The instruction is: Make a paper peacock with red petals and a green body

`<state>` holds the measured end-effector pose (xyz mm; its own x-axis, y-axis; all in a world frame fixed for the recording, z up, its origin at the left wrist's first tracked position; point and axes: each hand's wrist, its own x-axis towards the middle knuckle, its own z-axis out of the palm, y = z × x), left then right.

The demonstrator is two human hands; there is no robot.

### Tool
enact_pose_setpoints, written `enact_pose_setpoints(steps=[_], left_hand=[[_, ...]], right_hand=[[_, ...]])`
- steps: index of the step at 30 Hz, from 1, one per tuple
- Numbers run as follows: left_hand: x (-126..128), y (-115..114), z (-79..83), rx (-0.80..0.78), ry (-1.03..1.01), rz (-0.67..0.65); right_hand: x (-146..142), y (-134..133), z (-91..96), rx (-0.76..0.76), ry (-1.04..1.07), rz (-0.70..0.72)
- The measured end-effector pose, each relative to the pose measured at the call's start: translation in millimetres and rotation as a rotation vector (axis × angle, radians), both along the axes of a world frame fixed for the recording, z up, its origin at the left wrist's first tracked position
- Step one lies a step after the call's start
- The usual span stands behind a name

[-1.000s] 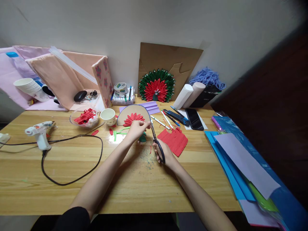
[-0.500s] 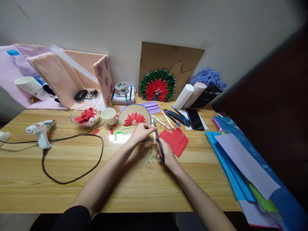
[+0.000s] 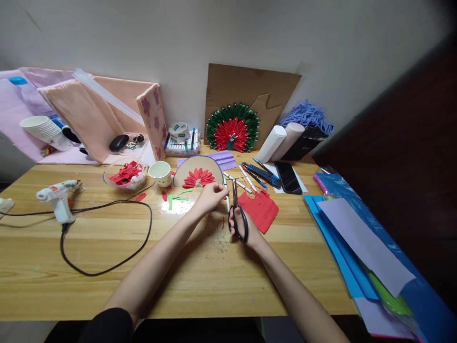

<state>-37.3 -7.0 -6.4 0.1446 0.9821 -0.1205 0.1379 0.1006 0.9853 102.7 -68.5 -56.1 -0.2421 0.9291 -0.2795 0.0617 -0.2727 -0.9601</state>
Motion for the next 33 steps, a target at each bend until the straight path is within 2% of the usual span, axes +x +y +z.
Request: enact_pose_setpoints(steps=[3, 4, 6, 7, 9, 11, 13, 16, 21, 29, 33], left_hand=[[-4.7, 1.3, 0.3, 0.043, 0.039, 0.029], [-6.9, 1.4, 0.6, 0.068, 0.062, 0.054], [-11.6, 0.9, 1.6, 0.126, 0.115, 0.114], [-13.5, 0.2, 2.4, 0.175, 0.157, 0.136], [-15.8, -1.7, 4.7, 0.310, 0.272, 0.142], [-15.4, -4.2, 7.8, 0.449, 0.389, 0.092], [-12.8, -6.7, 11.1, 0.522, 0.426, 0.016], [-7.2, -9.8, 15.5, 0.499, 0.347, -0.072], [-1.1, -12.1, 18.2, 0.331, 0.251, -0.200], [1.9, -11.8, 18.1, 0.153, 0.202, -0.293], [1.6, -11.2, 14.7, 0.092, 0.140, -0.322]], right_hand=[[-4.7, 2.1, 4.4, -0.109, 0.134, 0.042], [-6.8, 3.0, 6.2, -0.142, 0.163, 0.027], [-9.6, 5.3, 9.8, -0.158, 0.199, -0.092], [-9.6, 6.7, 11.7, -0.121, 0.198, -0.182], [-5.8, 10.1, 16.2, 0.052, 0.141, -0.393], [2.4, 13.8, 21.9, 0.280, 0.030, -0.584], [12.2, 17.3, 27.7, 0.460, -0.073, -0.692], [23.1, 21.5, 32.6, 0.576, -0.143, -0.632], [25.8, 26.6, 26.7, 0.592, -0.100, -0.464], [27.1, 30.2, 21.8, 0.541, -0.013, -0.534], [27.0, 29.9, 23.7, 0.527, 0.010, -0.478]])
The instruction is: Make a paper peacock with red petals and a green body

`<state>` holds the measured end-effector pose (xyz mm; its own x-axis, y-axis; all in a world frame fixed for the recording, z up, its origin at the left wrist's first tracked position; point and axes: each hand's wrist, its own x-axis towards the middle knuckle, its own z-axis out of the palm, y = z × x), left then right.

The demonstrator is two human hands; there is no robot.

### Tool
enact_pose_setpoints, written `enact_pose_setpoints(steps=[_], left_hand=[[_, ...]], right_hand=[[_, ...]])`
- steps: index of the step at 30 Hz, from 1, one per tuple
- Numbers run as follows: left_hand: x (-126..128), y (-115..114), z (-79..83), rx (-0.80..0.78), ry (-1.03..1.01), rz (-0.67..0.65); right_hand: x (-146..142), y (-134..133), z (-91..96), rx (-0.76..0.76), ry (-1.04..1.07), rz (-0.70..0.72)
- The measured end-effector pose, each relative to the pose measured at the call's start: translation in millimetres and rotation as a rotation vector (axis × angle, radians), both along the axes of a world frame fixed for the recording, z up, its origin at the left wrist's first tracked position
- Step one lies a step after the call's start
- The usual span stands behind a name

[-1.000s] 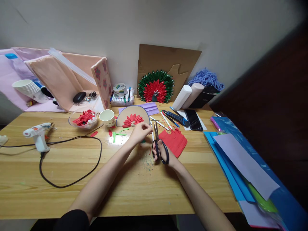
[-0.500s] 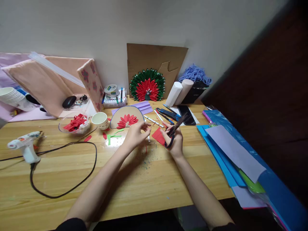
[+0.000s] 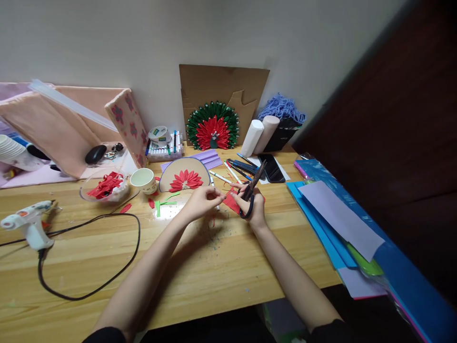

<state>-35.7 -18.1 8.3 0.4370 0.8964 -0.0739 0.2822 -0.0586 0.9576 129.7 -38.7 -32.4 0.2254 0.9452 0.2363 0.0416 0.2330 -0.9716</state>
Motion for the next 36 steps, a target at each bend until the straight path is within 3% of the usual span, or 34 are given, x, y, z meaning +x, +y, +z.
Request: enact_pose_setpoints(steps=[5, 12, 18, 20, 24, 26, 36], left_hand=[[-1.0, 0.4, -0.7, -0.023, -0.018, -0.001], [-9.3, 1.6, 13.3, -0.162, -0.004, 0.021], [-17.2, 6.4, 14.4, -0.160, -0.032, 0.094], [-16.8, 7.0, 11.3, -0.133, -0.010, 0.100], [-12.5, 5.8, 3.8, -0.058, 0.054, 0.047], [-10.4, 4.7, 1.4, -0.034, 0.075, 0.017], [-15.3, 5.8, 4.7, -0.081, 0.074, 0.004]], right_hand=[[-2.0, 0.2, -0.1, 0.018, 0.047, 0.000], [11.0, 0.3, 3.4, 0.112, -0.252, -0.166], [23.0, 2.0, 3.6, 0.000, -0.409, -0.282], [20.9, 3.3, 1.3, -0.070, -0.354, -0.242], [7.7, 3.1, -1.0, -0.171, -0.009, 0.040], [1.2, 1.3, -0.7, -0.214, 0.104, 0.117], [-0.7, 0.3, -2.0, -0.189, 0.243, 0.069]])
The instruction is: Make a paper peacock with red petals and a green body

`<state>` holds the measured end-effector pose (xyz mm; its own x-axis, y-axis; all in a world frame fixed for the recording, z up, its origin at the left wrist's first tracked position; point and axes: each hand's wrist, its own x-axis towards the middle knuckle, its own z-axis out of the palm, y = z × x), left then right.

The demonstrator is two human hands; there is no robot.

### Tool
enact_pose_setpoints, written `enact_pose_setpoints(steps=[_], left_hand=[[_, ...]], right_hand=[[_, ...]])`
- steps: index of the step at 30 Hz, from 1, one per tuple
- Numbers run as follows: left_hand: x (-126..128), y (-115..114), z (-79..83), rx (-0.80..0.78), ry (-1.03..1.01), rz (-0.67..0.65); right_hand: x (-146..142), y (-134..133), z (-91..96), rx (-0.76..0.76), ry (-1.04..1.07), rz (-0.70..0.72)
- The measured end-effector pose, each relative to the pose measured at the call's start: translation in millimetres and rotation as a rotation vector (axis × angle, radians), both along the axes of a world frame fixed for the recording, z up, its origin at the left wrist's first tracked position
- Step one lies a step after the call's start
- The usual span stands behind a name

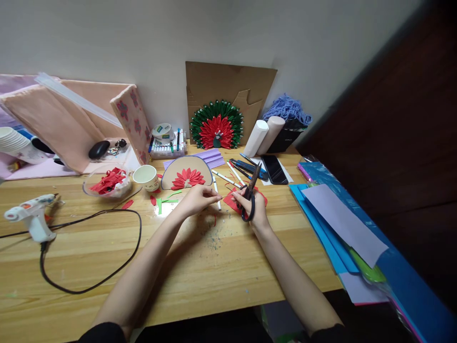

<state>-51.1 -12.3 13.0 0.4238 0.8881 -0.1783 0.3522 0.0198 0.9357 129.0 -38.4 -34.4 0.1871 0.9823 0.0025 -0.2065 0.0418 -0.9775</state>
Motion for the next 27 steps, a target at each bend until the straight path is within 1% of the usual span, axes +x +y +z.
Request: enact_pose_setpoints(steps=[4, 7, 12, 16, 23, 27], left_hand=[[-1.0, 0.5, -1.0, -0.080, -0.044, -0.027], [-0.4, 0.3, -0.8, -0.130, -0.078, -0.020], [3.4, -0.4, 0.2, -0.136, -0.157, -0.013], [8.8, -2.7, -1.4, -0.163, -0.206, -0.012], [11.0, -4.1, -5.1, -0.166, -0.208, -0.040], [9.8, -3.8, -2.5, -0.143, -0.170, -0.025]], right_hand=[[-1.3, 0.1, -0.6, -0.015, -0.046, -0.010], [-3.0, -1.4, 2.5, -0.031, -0.058, 0.002], [-5.4, -4.8, 8.5, -0.024, -0.087, 0.046], [-6.3, -5.8, 7.3, -0.002, -0.102, 0.075], [-5.8, -5.1, 3.7, -0.004, -0.103, 0.085], [-5.5, -6.0, 4.3, 0.009, -0.150, 0.099]])
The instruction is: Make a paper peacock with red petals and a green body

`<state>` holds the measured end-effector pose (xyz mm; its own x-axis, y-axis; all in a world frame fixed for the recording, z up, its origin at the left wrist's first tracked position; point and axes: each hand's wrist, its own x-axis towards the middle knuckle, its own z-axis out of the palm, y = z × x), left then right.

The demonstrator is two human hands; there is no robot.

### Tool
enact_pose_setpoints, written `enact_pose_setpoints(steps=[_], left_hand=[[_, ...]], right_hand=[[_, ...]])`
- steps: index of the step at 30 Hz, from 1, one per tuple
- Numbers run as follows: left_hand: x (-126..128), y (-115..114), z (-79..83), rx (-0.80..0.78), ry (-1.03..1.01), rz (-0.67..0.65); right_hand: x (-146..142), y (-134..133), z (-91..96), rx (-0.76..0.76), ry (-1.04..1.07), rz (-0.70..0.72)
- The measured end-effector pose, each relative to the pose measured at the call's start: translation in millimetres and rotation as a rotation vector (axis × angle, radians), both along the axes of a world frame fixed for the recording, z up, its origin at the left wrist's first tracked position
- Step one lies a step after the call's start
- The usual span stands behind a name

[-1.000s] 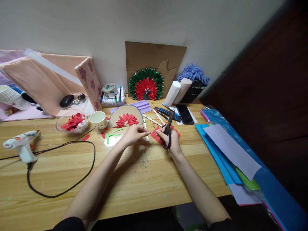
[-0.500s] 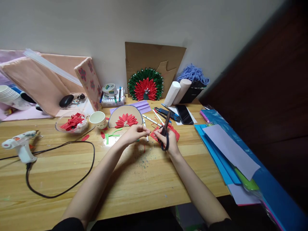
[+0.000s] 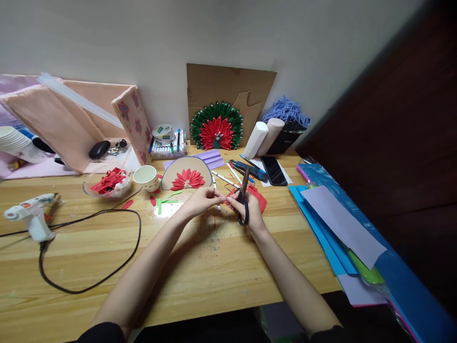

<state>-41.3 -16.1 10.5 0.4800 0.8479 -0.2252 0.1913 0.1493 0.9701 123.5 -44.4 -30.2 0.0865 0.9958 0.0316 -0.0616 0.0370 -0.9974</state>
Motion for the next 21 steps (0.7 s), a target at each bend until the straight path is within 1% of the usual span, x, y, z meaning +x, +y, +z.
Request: enact_pose_setpoints(steps=[4, 10, 12, 14, 18, 21], left_hand=[[-3.8, 1.4, 5.4, 0.071, 0.081, 0.065], [-13.6, 6.2, 5.0, 0.191, 0.216, 0.155], [-14.2, 6.7, 3.4, 0.210, 0.236, 0.177], [-12.5, 6.8, 1.6, 0.228, 0.217, 0.217], [-7.3, 6.8, -0.8, 0.256, 0.106, 0.353], [-6.0, 7.4, -0.2, 0.270, 0.067, 0.421]], right_hand=[[-0.9, -1.3, 2.5, 0.000, -0.007, 0.003], [4.6, 1.4, 0.5, 0.048, -0.033, -0.142], [7.4, 3.4, -1.3, 0.040, -0.008, -0.150], [7.8, 5.0, -1.8, -0.019, 0.060, -0.063], [-1.3, 3.2, 1.2, -0.220, 0.222, 0.276], [-10.3, -3.8, 1.5, -0.299, 0.238, 0.476]])
